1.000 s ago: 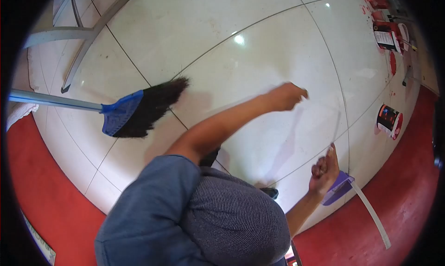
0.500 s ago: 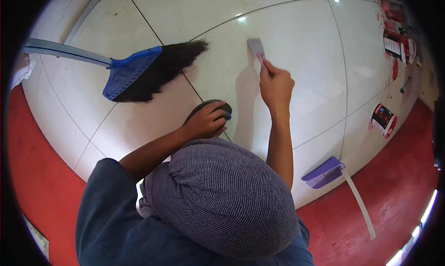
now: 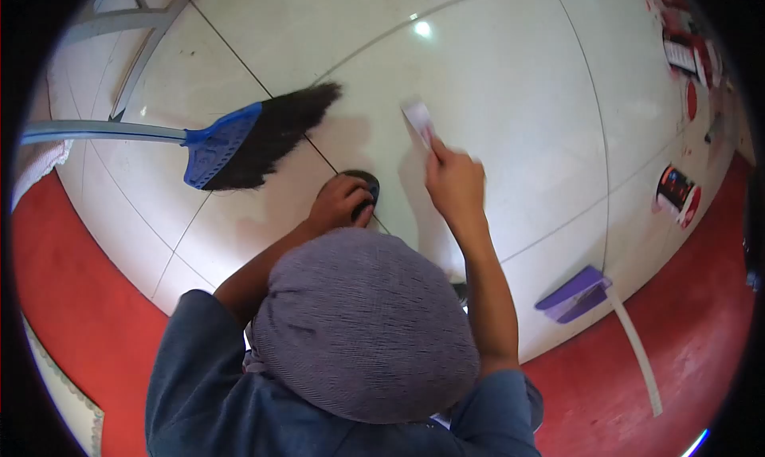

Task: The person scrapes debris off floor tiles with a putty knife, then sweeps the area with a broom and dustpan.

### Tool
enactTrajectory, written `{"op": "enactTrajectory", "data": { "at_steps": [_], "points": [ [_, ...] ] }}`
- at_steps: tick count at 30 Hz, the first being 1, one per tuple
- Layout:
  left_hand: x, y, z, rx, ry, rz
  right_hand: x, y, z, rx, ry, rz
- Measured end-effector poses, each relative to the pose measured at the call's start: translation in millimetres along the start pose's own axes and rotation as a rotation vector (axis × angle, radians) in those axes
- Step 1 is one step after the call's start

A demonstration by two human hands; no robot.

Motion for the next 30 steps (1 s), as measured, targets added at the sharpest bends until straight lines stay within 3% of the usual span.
{"op": "enactTrajectory", "data": {
  "at_steps": [3,7,9,13,17,20,21,24,26,29,30],
  "points": [
    [0,-3,1,-0.033,-0.034,-0.012,-32,-2,-30,0.014,0.091,0.005],
    [11,8,-5,-0.386,-0.116,0.013,-10,-19,28,-0.219,0.233,0.193],
    [23,33,6,-0.659,-0.046,-0.134,4,-24,49,-0.321,0.303,0.265],
    [43,111,51,-0.928,0.248,-0.421,-12,-32,44,-0.286,0.467,0.291],
    [89,168,69,-0.966,0.525,-0.638,-26,-63,29,-0.188,0.488,0.267],
    [85,153,58,-0.838,0.380,-0.608,9,-49,68,-0.265,0.376,0.236],
    [80,134,46,-1.006,0.465,-0.632,9,-48,68,-0.242,0.401,0.225],
    [54,70,4,-0.822,0.382,-0.475,10,-80,57,-0.168,0.383,0.138],
    [38,36,3,-0.667,0.825,0.095,-19,-87,62,-0.163,0.368,0.147],
    [-11,-38,26,-0.372,0.982,0.812,-6,-97,79,-0.152,0.364,0.130],
    [-3,-55,34,-0.280,1.090,0.998,9,-99,93,-0.178,0.333,0.135]
  ]
}}
Point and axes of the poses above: each hand's wrist, its own z-axis away from the middle knuckle, its own y-axis out of the back of the hand, x = y × z, the point moved 7 cm from there along -z, towards the middle knuckle, and after that the axes turned 8 degrees about -x, right-handed, at the moved point
